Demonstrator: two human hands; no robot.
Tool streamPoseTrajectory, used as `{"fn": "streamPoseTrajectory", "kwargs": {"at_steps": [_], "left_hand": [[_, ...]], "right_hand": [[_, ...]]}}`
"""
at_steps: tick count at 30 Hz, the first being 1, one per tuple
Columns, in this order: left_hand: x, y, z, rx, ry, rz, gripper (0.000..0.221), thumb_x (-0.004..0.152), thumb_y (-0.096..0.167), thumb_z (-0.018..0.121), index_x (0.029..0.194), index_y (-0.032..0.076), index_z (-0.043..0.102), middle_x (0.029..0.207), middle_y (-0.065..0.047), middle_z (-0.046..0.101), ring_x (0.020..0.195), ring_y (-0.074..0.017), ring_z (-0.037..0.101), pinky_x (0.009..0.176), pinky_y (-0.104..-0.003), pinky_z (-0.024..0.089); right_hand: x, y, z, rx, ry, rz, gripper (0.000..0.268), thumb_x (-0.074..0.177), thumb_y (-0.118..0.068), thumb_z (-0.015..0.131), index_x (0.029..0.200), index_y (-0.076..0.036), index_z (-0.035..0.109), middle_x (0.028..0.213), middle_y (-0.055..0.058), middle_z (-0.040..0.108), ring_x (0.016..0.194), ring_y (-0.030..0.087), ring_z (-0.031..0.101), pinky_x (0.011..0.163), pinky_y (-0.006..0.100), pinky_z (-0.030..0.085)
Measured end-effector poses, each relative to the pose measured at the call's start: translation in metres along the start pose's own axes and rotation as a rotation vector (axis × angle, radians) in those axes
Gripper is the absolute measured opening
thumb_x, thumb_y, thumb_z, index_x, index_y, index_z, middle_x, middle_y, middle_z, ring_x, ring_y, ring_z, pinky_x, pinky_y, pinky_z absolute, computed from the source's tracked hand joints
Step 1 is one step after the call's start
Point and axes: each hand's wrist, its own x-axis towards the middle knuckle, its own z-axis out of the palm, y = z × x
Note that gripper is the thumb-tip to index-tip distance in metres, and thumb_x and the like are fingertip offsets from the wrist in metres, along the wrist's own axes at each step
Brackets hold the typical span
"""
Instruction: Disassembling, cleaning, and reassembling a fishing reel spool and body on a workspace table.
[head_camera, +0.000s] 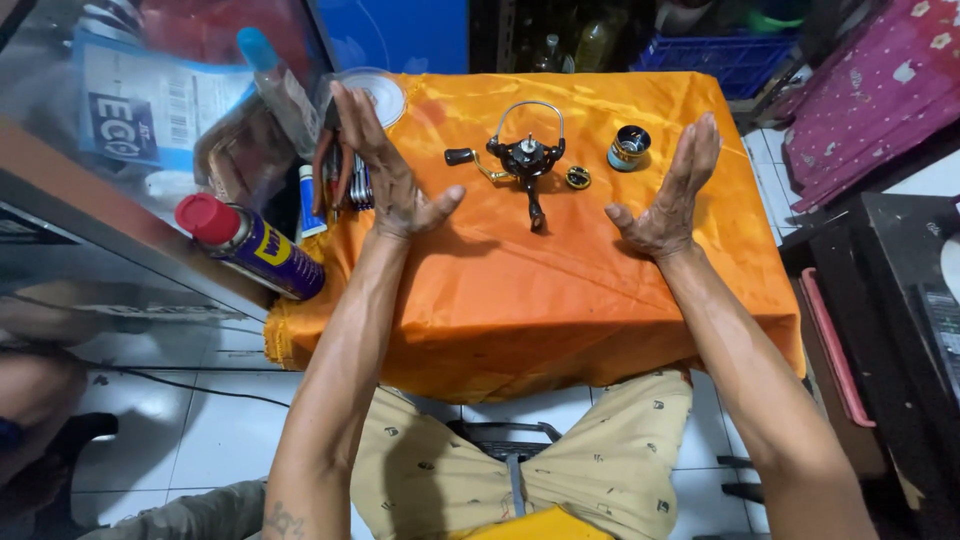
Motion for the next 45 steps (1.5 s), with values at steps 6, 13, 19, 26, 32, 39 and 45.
{"fn": "streamPoseTrajectory", "kwargs": {"at_steps": [6,13,19,26,32,39,45], "left_hand": [[-0.010,-0.015,0.004,-0.027,-0.117,0.071,0.127,0.082,0.084,0.060,0.170,0.020,-0.005,0.175,-0.005,-0.015,0.168,-0.0285,-0.010,0.141,-0.064,0.007],[-0.016,-0.021,0.001,0.016,-0.180,0.100,0.125,0.085,0.083,0.063,0.170,0.019,-0.002,0.175,-0.008,-0.012,0.167,-0.0315,-0.006,0.140,-0.065,0.008],[-0.014,-0.021,0.008,0.023,-0.211,0.092,0.126,0.086,0.084,0.063,0.170,0.016,0.000,0.175,-0.010,-0.011,0.167,-0.0322,-0.007,0.139,-0.063,0.008],[-0.016,-0.023,0.004,0.034,-0.201,0.063,0.124,0.086,0.084,0.061,0.170,0.018,-0.002,0.175,-0.008,-0.011,0.168,-0.0298,-0.006,0.140,-0.061,0.008],[-0.021,-0.022,0.009,0.052,-0.257,0.083,0.122,0.089,0.085,0.060,0.170,0.021,-0.004,0.176,-0.008,-0.012,0.168,-0.0277,-0.006,0.141,-0.060,0.009],[-0.019,-0.023,0.006,0.027,-0.292,0.122,0.121,0.092,0.086,0.062,0.171,0.020,-0.004,0.176,-0.006,-0.011,0.169,-0.0262,-0.006,0.143,-0.054,0.012],[-0.027,-0.036,0.008,0.040,-0.309,0.135,0.124,0.092,0.086,0.068,0.170,0.022,-0.004,0.176,-0.005,-0.007,0.169,-0.0239,-0.002,0.142,-0.051,0.017]], "right_hand": [[-0.004,0.007,0.003,-0.025,-0.011,-0.008,0.113,0.092,-0.083,0.045,0.169,-0.010,0.007,0.175,0.012,0.002,0.166,0.034,0.003,0.134,0.069,0.005],[0.017,-0.033,-0.014,-0.041,-0.042,-0.179,0.100,0.097,-0.076,0.052,0.162,-0.005,0.026,0.163,0.019,0.019,0.155,0.040,0.021,0.127,0.065,0.022],[0.018,-0.068,-0.019,0.077,-0.167,-0.497,0.084,0.096,-0.074,0.058,0.148,-0.009,0.045,0.153,0.015,0.041,0.145,0.033,0.036,0.122,0.051,0.028],[-0.012,-0.179,-0.047,0.683,-0.765,-0.344,0.036,0.103,-0.034,0.054,0.123,-0.005,0.061,0.112,0.013,0.069,0.100,0.034,0.068,0.081,0.048,0.057],[-0.108,-0.170,0.021,0.438,-1.763,0.183,0.065,0.100,-0.052,0.044,0.147,-0.007,0.050,0.146,0.019,0.056,0.127,0.038,0.057,0.101,0.048,0.048],[-0.156,-0.126,0.081,0.418,-1.685,0.388,0.055,0.098,-0.025,0.043,0.152,-0.016,0.044,0.160,0.010,0.040,0.147,0.031,0.036,0.126,0.043,0.022],[-0.169,-0.129,0.082,0.448,-1.688,0.439,0.046,0.099,-0.033,0.042,0.141,-0.017,0.051,0.151,0.010,0.049,0.137,0.026,0.044,0.119,0.041,0.028]]}}
